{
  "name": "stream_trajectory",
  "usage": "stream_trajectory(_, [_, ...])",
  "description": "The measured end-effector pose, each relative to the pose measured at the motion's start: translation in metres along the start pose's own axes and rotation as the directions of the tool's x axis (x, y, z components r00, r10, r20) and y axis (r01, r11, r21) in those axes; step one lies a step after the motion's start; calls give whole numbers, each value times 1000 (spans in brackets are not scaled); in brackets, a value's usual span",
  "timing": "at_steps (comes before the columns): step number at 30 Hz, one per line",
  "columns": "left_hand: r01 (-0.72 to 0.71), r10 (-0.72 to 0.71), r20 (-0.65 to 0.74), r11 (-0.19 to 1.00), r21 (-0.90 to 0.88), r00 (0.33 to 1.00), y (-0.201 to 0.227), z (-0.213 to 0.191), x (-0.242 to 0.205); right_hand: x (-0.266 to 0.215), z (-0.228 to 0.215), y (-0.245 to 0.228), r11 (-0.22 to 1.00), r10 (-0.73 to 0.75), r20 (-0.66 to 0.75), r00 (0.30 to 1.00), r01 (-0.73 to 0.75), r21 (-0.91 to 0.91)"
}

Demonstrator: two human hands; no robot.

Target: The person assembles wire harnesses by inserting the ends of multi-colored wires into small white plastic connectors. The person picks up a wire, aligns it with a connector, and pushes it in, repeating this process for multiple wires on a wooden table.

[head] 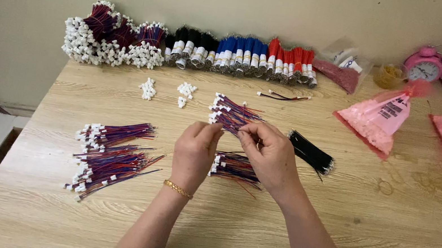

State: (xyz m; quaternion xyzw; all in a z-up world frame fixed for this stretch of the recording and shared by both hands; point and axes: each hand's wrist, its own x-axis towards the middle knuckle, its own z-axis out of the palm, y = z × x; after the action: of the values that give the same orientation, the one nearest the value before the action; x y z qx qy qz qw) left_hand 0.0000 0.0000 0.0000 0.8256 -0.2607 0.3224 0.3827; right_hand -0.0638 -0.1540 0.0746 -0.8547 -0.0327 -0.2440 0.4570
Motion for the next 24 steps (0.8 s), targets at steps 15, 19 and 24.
stream_trajectory(15, [638,-521,493,137,-758,697,16,-6,-5,-4,1,-7,986,-114,25,993,116,-124])
stream_trajectory(19, [633,-527,528,24,-774,666,15,2,-9,-4,0,-3,983,-94,55,994,102,-154])
stream_trajectory(24, [630,-499,577,-77,-772,646,12,5,-10,-4,1,-1,982,-71,87,994,85,-169])
